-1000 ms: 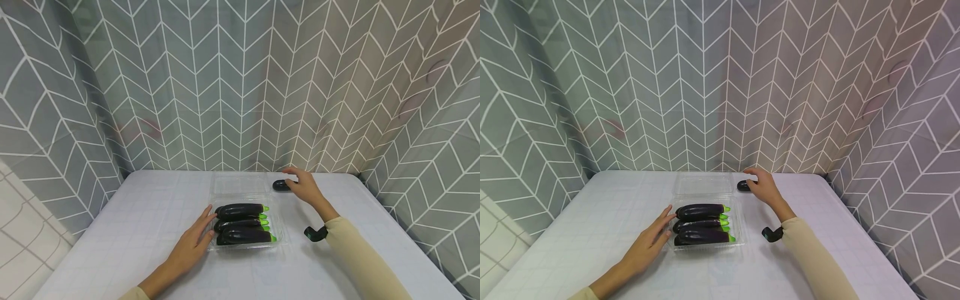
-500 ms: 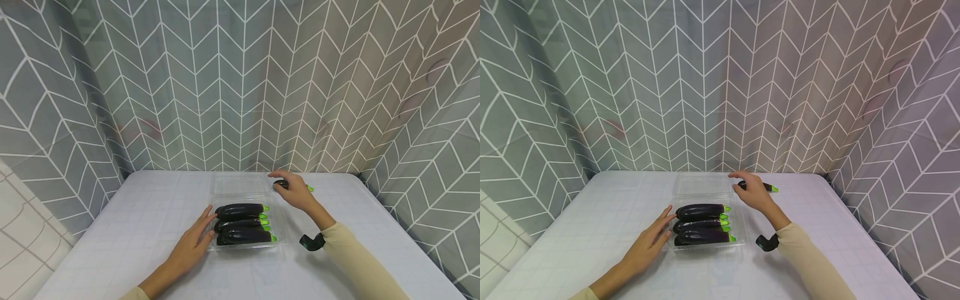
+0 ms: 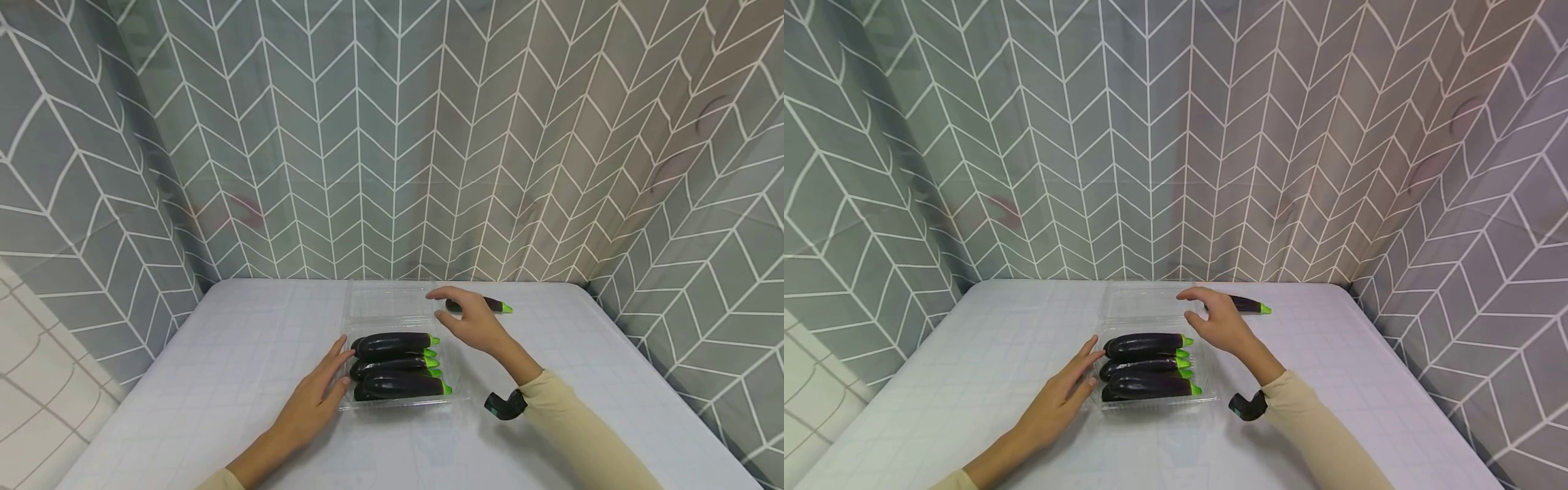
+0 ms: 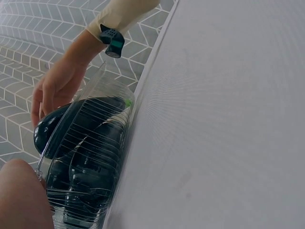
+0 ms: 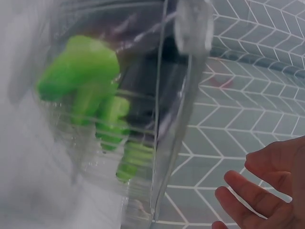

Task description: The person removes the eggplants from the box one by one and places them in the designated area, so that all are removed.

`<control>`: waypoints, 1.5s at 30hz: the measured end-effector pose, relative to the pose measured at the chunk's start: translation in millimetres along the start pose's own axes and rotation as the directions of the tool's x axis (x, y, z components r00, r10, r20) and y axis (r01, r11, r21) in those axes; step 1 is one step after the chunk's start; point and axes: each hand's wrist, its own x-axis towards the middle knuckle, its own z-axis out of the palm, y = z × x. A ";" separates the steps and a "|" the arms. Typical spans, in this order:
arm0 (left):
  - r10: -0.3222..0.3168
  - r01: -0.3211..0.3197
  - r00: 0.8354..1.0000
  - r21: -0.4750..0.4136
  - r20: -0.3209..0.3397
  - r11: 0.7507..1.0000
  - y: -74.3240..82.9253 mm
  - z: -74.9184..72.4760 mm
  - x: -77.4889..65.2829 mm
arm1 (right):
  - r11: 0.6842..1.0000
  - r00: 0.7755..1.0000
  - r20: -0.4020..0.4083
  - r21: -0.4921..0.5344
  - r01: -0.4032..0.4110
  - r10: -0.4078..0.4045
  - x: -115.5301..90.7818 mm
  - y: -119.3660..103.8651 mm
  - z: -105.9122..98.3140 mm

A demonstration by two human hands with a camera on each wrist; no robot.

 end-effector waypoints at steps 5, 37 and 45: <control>0.009 -0.009 1.000 0.004 0.000 1.000 -0.9 0.5 0.7 | 0.999 0.999 0.009 0.006 0.034 -0.034 0.1 -3.9 3.6; 0.033 -0.033 0.999 0.001 -0.025 0.999 0.7 0.9 0.0 | 0.993 0.982 0.158 0.064 0.099 -0.108 -1.1 -17.4 44.5; 0.032 -0.032 0.999 0.007 -0.027 0.999 -0.2 1.7 -0.6 | 0.995 0.979 0.179 0.062 0.083 -0.093 -2.4 -18.9 51.0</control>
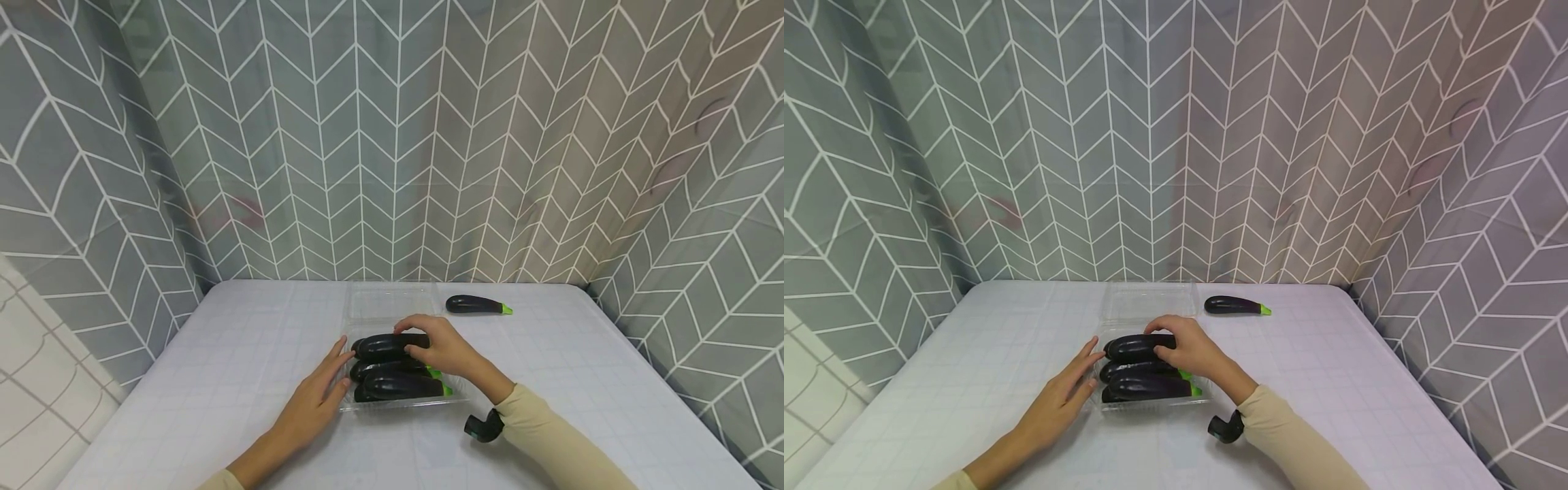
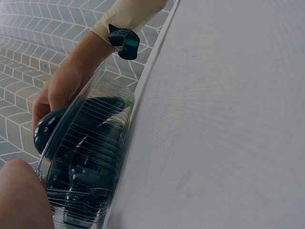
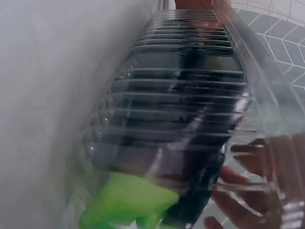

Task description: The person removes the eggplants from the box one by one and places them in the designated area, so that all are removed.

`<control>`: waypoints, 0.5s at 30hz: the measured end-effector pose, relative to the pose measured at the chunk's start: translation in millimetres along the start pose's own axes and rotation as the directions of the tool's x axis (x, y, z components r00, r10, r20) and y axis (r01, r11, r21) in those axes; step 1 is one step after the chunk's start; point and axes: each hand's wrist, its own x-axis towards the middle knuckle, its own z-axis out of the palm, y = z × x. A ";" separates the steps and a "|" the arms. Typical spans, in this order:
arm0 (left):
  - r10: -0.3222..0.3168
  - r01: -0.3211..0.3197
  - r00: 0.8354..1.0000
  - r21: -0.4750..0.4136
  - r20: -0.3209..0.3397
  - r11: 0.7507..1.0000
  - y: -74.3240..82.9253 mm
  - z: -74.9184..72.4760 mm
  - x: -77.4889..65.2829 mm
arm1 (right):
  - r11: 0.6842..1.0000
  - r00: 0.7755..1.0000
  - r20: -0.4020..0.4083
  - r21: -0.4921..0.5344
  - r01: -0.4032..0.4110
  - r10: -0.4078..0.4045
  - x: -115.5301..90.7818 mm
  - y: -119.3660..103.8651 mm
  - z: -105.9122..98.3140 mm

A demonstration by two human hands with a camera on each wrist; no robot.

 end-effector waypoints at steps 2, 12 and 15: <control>0.004 -0.004 1.000 -0.001 -0.001 1.000 -0.1 0.1 0.4 | 1.000 1.000 0.001 0.008 0.003 -0.003 0.1 0.0 1.4; 0.021 -0.021 1.000 -0.007 -0.002 1.000 -2.1 0.7 0.3 | 1.000 1.000 0.016 0.010 0.007 -0.007 -1.5 3.8 7.1; 0.018 -0.018 1.000 0.000 -0.002 1.000 -2.2 0.6 0.0 | 1.000 1.000 0.025 0.003 -0.012 0.012 -2.3 4.0 8.5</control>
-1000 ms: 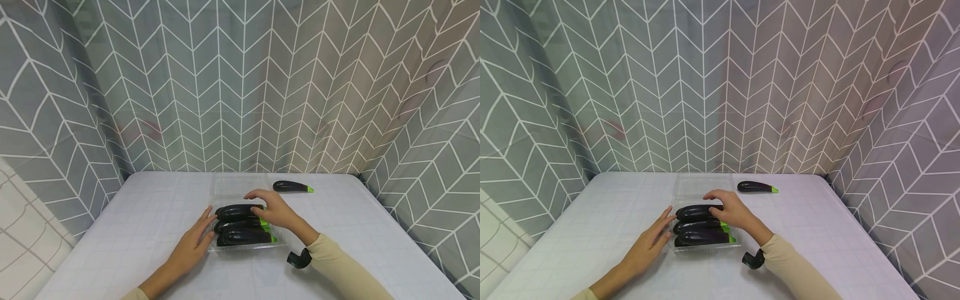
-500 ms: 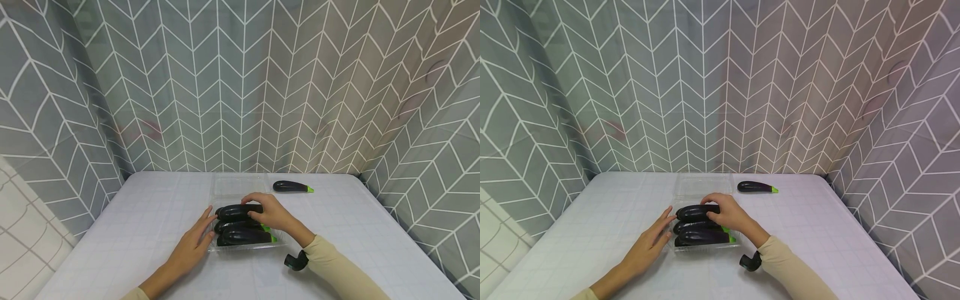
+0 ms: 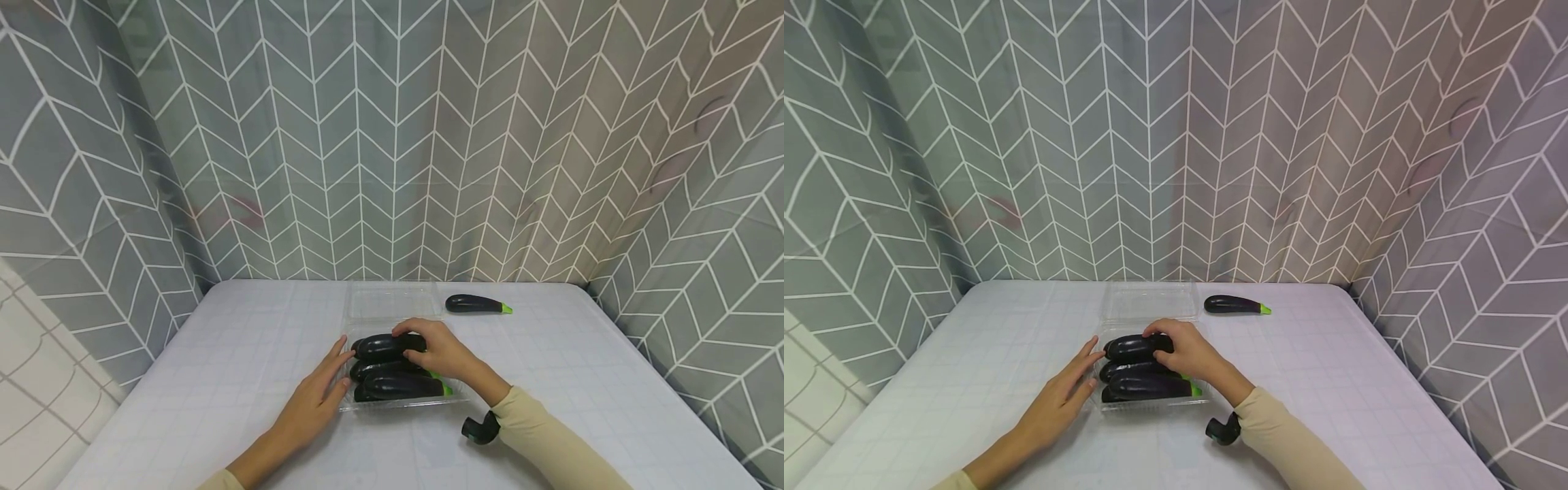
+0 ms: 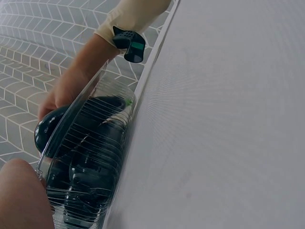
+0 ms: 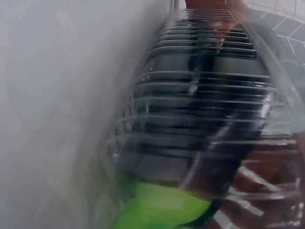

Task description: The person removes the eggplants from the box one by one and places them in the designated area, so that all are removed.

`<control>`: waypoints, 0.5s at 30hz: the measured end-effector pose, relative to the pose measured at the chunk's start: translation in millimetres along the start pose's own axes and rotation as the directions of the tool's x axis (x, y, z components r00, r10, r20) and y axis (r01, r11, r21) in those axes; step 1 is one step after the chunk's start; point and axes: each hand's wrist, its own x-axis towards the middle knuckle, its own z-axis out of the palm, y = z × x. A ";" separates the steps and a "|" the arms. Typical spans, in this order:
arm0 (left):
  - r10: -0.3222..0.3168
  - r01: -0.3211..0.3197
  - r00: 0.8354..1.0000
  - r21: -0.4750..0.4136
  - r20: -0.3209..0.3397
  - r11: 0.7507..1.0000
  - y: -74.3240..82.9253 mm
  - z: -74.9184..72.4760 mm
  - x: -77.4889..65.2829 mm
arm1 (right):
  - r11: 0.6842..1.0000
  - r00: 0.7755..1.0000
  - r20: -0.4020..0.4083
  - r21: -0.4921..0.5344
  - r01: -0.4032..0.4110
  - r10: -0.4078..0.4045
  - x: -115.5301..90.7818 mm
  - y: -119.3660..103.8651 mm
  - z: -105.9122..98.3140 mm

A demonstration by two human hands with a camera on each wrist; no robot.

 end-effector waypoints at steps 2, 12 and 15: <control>-0.003 0.003 1.000 0.004 0.001 1.000 -0.1 -0.1 -0.2 | 1.000 1.000 0.006 -0.004 -0.015 0.015 -0.6 0.1 0.8; -0.006 0.006 1.000 0.000 0.014 1.000 -0.7 -0.5 0.0 | 0.999 0.999 0.016 0.007 -0.046 0.046 -2.2 2.8 4.9; -0.006 0.006 1.000 0.002 0.012 1.000 -1.0 -0.3 0.1 | 0.999 0.999 0.022 0.008 -0.046 0.046 -1.8 3.6 5.6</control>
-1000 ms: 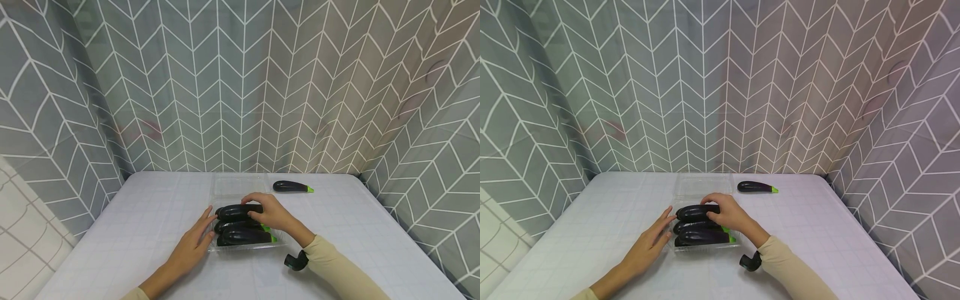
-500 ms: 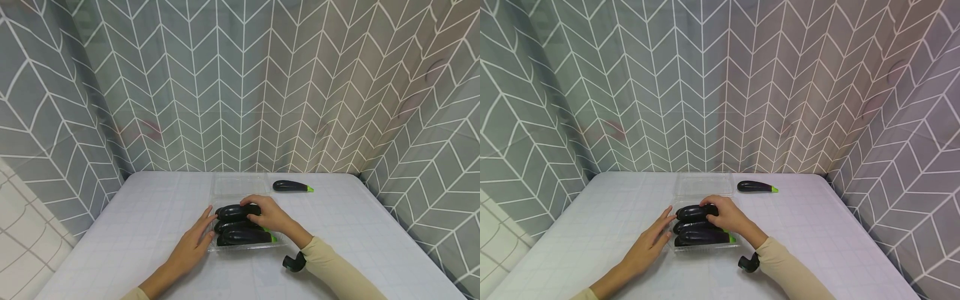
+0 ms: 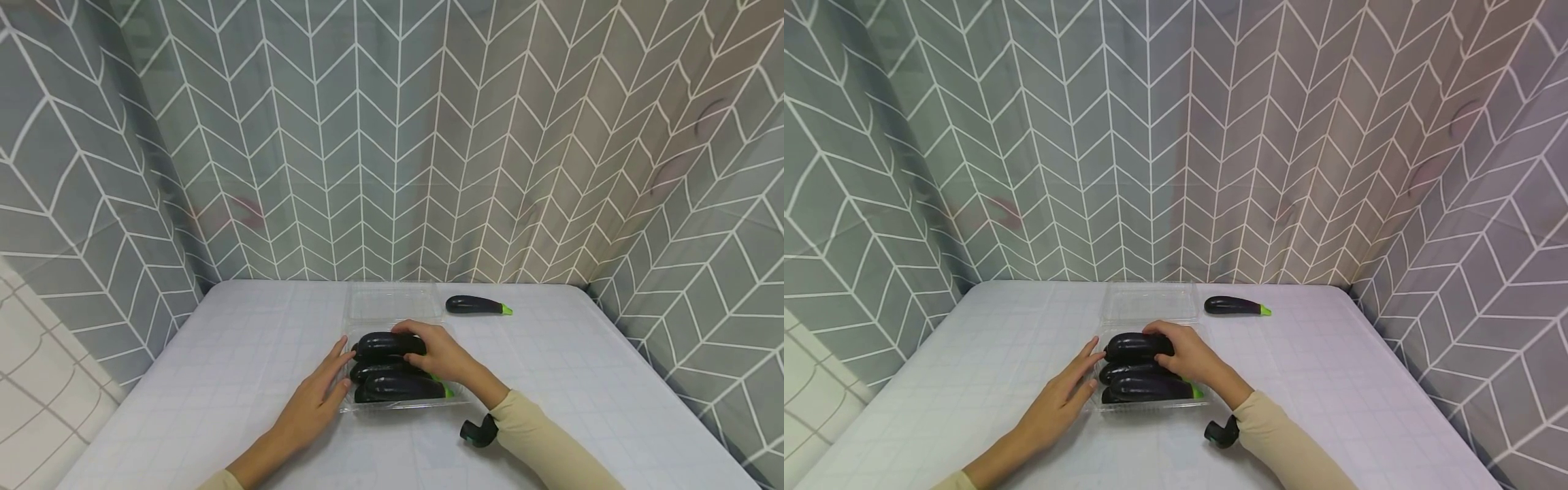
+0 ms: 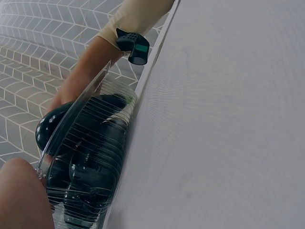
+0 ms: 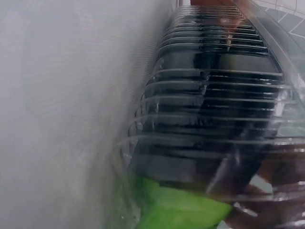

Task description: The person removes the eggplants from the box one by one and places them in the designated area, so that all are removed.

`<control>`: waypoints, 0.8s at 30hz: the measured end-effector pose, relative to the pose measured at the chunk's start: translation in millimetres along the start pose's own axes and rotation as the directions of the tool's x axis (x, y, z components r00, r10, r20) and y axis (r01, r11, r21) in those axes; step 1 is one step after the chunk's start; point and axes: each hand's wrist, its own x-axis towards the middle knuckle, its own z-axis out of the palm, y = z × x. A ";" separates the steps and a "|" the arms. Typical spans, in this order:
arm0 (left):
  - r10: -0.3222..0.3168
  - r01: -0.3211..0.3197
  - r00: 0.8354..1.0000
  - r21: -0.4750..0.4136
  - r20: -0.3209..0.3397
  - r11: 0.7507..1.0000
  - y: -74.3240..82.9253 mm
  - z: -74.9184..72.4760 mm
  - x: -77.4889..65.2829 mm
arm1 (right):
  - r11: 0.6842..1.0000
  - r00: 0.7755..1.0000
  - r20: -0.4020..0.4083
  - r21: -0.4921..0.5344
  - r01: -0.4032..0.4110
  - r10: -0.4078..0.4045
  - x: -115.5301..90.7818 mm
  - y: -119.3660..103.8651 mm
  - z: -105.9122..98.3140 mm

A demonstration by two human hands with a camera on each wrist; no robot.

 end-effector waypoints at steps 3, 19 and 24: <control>-0.002 0.002 1.000 -0.002 0.000 1.000 0.9 -0.4 0.4 | 1.000 1.000 -0.001 -0.004 0.009 -0.009 0.2 0.5 0.3; -0.007 0.007 1.000 -0.008 0.004 1.000 1.5 -0.5 1.7 | 0.998 0.996 -0.071 -0.013 0.054 -0.055 -3.0 1.1 0.1; -0.004 0.004 1.000 -0.004 0.002 1.000 0.9 0.1 1.3 | 0.999 0.996 -0.078 -0.009 0.049 -0.049 -3.2 0.5 -0.8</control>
